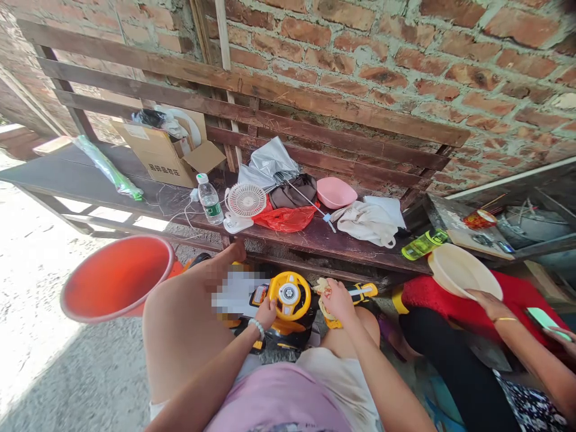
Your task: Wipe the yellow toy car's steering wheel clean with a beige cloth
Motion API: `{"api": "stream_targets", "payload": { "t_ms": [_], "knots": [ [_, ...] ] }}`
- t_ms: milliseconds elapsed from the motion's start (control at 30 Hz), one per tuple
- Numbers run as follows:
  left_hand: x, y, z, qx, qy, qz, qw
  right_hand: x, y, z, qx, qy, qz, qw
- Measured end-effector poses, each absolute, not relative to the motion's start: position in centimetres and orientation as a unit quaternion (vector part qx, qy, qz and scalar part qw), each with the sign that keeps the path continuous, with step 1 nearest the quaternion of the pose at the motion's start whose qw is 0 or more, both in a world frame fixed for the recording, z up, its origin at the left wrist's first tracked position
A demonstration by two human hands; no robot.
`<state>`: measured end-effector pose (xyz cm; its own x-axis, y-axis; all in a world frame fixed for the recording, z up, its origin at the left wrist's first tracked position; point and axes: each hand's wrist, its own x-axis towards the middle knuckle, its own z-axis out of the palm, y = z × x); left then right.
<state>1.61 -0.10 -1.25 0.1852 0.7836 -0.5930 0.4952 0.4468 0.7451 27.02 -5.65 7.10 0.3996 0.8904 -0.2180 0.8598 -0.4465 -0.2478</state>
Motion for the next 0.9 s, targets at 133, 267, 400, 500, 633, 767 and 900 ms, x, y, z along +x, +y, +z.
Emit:
{"api": "stream_targets", "payload": {
  "t_ms": [133, 267, 400, 500, 633, 767, 900],
  "knots": [
    [1.5, 0.0, -0.6, 0.490, 0.625, 0.112, 0.597, 28.7, -5.1, 6.1, -0.848, -0.486, 0.183, 0.103],
    [1.5, -0.1, -0.6, 0.495, 0.620, 0.117, 0.597, 30.8, -5.3, 4.5, -0.850, -0.413, 0.240, 0.224],
    [1.4, -0.1, -0.7, 0.498, 0.621, 0.107, 0.595, 32.3, -6.1, 2.7, -0.871, -0.414, 0.188, 0.184],
    [1.2, -0.1, -1.0, 0.509, 0.614, 0.111, 0.593, 35.0, -7.7, 1.8, -0.882, -0.454, 0.094, 0.088],
    [1.2, 0.0, -1.2, 0.525, 0.613, 0.105, 0.581, 40.0, -9.5, 1.9, -0.914, -0.401, 0.049, 0.023],
    [1.3, 0.1, -1.0, 0.515, 0.622, 0.104, 0.581, 41.6, -9.1, 2.8, -0.925, -0.379, 0.041, 0.008],
    [1.4, 0.2, -0.4, 0.511, 0.626, 0.106, 0.579, 38.1, -7.9, 3.1, -0.894, -0.444, 0.064, 0.018]
  ]
}}
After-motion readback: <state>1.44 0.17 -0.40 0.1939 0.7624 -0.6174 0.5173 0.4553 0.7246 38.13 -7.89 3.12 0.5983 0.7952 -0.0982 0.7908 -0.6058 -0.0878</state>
